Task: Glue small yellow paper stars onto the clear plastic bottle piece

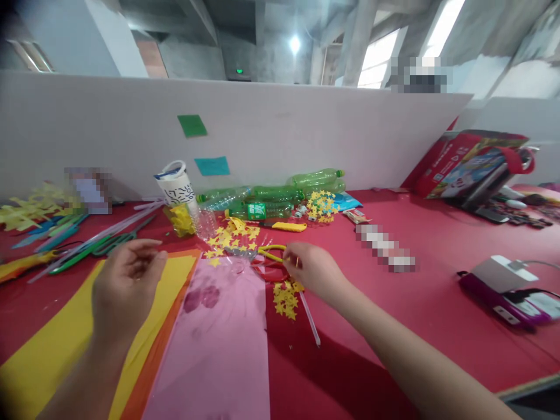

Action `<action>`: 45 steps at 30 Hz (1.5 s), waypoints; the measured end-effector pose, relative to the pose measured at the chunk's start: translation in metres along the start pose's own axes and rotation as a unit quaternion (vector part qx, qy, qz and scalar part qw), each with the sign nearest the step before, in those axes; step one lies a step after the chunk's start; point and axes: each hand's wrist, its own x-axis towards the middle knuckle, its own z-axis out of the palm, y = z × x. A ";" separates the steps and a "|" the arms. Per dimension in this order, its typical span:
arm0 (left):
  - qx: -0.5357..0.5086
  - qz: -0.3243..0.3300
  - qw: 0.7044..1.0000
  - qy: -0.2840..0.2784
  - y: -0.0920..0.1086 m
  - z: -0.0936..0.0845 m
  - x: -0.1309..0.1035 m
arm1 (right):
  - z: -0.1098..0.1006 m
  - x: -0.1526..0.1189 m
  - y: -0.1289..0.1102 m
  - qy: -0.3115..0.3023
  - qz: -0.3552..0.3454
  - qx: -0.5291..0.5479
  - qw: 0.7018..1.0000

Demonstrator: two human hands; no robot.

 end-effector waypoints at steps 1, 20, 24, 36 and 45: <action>-0.020 0.027 0.999 0.009 0.008 0.000 -0.006 | 0.004 -0.010 -0.001 -0.022 -0.029 -0.016 0.999; 0.030 0.190 0.900 -0.392 0.064 0.030 -0.065 | 0.039 -0.031 0.004 0.017 -0.090 -0.042 0.995; 0.041 0.081 0.899 -0.429 0.075 0.036 -0.066 | 0.018 -0.033 -0.009 0.019 -0.059 0.052 0.997; -0.050 0.006 0.920 -0.389 0.073 0.046 -0.071 | -0.007 -0.041 -0.017 -0.019 -0.023 0.010 0.999; -0.115 -0.041 0.946 -0.299 0.066 0.040 -0.051 | 0.025 -0.024 0.046 -0.060 0.044 -0.131 0.989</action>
